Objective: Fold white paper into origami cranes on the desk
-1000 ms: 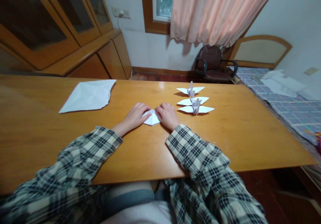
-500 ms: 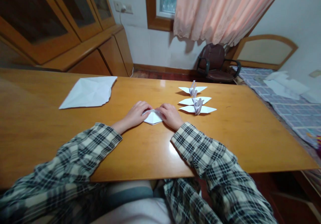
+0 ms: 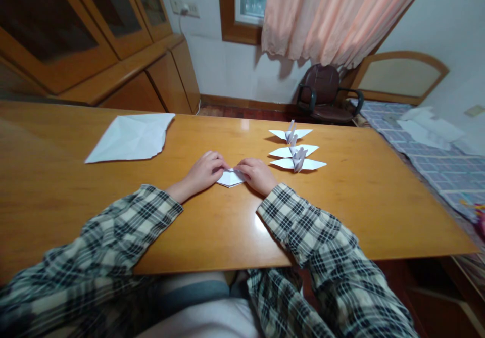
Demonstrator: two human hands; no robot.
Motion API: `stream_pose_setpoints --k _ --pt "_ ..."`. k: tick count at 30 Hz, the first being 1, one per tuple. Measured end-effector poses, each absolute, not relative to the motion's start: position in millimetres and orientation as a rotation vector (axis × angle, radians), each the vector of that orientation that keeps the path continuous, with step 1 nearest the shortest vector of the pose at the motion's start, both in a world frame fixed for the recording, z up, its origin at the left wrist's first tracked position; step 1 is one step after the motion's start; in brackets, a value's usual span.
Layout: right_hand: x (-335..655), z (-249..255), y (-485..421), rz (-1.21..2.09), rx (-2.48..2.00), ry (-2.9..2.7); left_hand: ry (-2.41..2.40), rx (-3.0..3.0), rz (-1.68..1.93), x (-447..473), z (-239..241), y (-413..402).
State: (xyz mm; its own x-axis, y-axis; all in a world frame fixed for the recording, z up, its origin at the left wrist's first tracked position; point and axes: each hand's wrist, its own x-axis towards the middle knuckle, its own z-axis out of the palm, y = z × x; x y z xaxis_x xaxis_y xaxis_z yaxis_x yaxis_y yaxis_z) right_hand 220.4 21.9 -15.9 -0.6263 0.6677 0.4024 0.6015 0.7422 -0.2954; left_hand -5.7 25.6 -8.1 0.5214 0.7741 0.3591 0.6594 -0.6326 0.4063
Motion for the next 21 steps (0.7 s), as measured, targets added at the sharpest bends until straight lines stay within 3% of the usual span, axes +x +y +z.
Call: stream_pose_setpoints --k 11,21 --pt "218 -4 3 0.070 -1.071 -2.628 1.114 2.920 0.571 -7 3 9" --pt "211 -1 -23 0.077 -1.214 -2.640 1.218 2.916 0.427 0 -8 -13"
